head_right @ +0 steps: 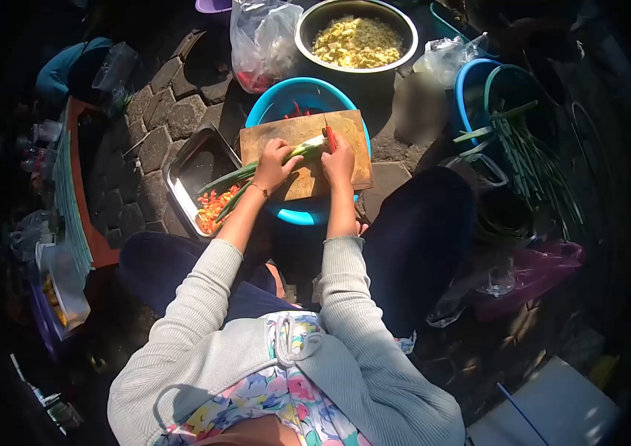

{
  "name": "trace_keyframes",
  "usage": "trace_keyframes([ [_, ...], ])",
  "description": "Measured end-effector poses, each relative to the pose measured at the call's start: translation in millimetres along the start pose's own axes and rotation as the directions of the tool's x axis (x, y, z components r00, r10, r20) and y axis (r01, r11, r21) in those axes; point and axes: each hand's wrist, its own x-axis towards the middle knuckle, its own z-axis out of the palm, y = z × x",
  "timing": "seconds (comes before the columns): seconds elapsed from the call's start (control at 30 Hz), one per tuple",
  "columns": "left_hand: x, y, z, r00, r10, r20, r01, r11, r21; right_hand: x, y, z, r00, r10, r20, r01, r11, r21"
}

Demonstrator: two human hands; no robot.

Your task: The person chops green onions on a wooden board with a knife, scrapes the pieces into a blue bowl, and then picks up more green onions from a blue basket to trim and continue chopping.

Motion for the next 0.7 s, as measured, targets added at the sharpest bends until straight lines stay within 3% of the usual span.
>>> trace_keyframes([
  [0.1,5.0,11.9,2.4,0.997,0.071,-0.029,-0.07,0.997,0.009,1.4,-6.3,-2.1,0.999,-0.005,0.033,0.01,0.987,-0.158],
  [0.3,10.3,27.1,11.3,0.983,0.179,-0.049,-0.174,0.98,0.102,5.0,10.6,2.2,0.999,0.031,0.016,-0.031,1.0,0.004],
  [0.37,12.2,26.4,14.6,0.978,0.201,-0.061,-0.196,0.977,0.078,5.7,22.1,2.5,0.999,0.042,0.026,-0.046,0.983,0.178],
  [0.7,18.3,28.3,27.3,0.949,0.298,-0.097,-0.295,0.954,0.052,3.4,22.5,-3.4,0.995,0.059,0.08,-0.078,0.962,0.261],
])
